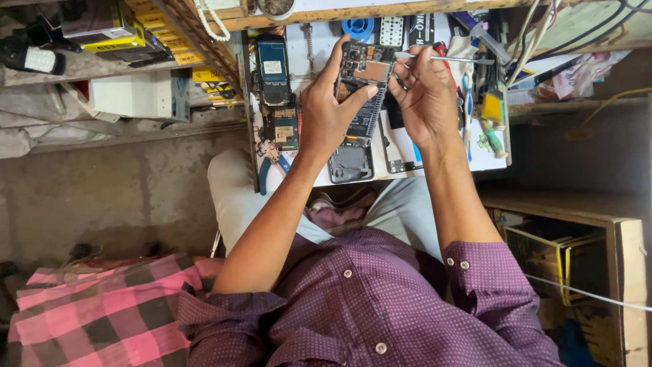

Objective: The person takes a boxed phone out of its packaging and sets the box aside, then works on a disassembled phone on the workbench. They use a screwdriver to unscrew and pry internal components, handling the midframe and battery area while other phones and tools lie on the bench.

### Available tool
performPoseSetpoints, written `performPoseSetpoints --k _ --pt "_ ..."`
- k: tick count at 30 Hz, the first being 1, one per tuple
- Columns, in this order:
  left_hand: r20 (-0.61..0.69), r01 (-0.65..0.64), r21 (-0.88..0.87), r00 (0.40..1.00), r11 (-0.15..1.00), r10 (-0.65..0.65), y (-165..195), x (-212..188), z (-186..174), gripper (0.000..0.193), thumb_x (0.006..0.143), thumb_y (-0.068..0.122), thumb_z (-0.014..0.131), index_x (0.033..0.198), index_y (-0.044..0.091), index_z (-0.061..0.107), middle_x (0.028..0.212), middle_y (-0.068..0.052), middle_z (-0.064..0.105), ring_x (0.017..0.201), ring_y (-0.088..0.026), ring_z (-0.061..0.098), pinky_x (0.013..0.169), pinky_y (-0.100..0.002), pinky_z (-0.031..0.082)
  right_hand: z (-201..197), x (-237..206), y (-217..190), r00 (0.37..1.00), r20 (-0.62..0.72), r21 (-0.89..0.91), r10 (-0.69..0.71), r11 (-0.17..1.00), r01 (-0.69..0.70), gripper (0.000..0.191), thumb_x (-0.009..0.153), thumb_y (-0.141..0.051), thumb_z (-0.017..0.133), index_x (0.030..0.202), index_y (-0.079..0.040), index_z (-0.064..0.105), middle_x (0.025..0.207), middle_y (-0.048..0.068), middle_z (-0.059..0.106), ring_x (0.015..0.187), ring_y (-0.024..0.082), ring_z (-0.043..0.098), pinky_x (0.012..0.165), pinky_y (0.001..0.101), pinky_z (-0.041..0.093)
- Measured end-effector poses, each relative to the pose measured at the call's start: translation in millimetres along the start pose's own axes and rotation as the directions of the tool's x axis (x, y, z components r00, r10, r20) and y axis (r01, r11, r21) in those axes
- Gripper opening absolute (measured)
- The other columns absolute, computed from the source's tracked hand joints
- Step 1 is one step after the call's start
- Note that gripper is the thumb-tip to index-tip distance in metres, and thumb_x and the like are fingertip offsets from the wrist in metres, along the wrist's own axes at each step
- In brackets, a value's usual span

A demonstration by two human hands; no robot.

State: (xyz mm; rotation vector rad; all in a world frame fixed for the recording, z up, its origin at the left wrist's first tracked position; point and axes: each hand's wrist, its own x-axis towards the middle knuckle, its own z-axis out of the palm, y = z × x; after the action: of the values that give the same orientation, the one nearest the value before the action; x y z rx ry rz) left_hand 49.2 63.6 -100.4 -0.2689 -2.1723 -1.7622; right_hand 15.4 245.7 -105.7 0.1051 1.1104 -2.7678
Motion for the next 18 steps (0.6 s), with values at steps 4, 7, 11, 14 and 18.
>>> performPoseSetpoints --k 4,7,11,14,18 --pt "0.040 0.090 0.002 0.995 0.996 -0.090 14 4 -2 0.080 0.093 0.013 0.083 0.159 0.016 0.039 0.115 -0.009 0.079 0.096 -0.012 0.076 0.088 -0.030 0.060 -2 1 -1 0.999 -0.044 0.022 0.010 1.000 -0.009 0.023 0.105 -0.027 0.067 0.114 -0.006 0.066 0.104 0.007 0.072 0.093 0.014 0.074 0.083 0.0307 0.063" --pt "0.120 0.470 0.164 0.863 0.868 -0.490 19 3 -1 0.084 0.094 0.014 0.080 0.164 0.019 0.034 0.093 -0.019 0.076 0.068 -0.020 0.056 0.070 -0.035 0.050 -4 -2 1 0.996 -0.084 -0.009 -0.005 1.000 0.005 0.023 0.105 -0.027 0.068 0.115 -0.006 0.066 0.104 0.007 0.073 0.092 0.013 0.073 0.081 0.0292 0.063" --pt "0.129 0.179 -0.165 0.979 0.970 -0.159 14 -9 1 0.085 0.098 0.007 0.073 0.167 0.019 0.025 0.120 -0.005 0.076 0.091 -0.006 0.068 0.079 -0.024 0.057 -8 -12 7 0.992 -0.122 -0.054 -0.020 0.998 0.013 0.024 0.104 -0.028 0.068 0.116 -0.007 0.067 0.104 0.005 0.073 0.094 0.013 0.073 0.081 0.0283 0.062" --pt "0.135 0.134 -0.220 0.985 0.966 -0.106 6 -19 3 0.085 0.101 0.004 0.071 0.169 0.019 0.022 0.127 -0.006 0.073 0.099 -0.006 0.069 0.084 -0.024 0.058 -13 -24 11 0.991 -0.135 -0.065 -0.024 0.998 0.015 0.024 0.104 -0.028 0.068 0.116 -0.007 0.067 0.103 0.005 0.074 0.093 0.012 0.073 0.081 0.0278 0.061" --pt "0.150 0.258 -0.195 0.961 0.946 -0.231 4 -37 3 0.084 0.097 0.006 0.071 0.166 0.017 0.025 0.122 -0.006 0.073 0.085 -0.005 0.063 0.072 -0.023 0.054 -23 -39 17 0.985 -0.168 -0.031 0.042 0.998 -0.048 0.025 0.104 -0.029 0.067 0.115 -0.007 0.067 0.102 0.006 0.074 0.093 0.013 0.073 0.081 0.0284 0.062"
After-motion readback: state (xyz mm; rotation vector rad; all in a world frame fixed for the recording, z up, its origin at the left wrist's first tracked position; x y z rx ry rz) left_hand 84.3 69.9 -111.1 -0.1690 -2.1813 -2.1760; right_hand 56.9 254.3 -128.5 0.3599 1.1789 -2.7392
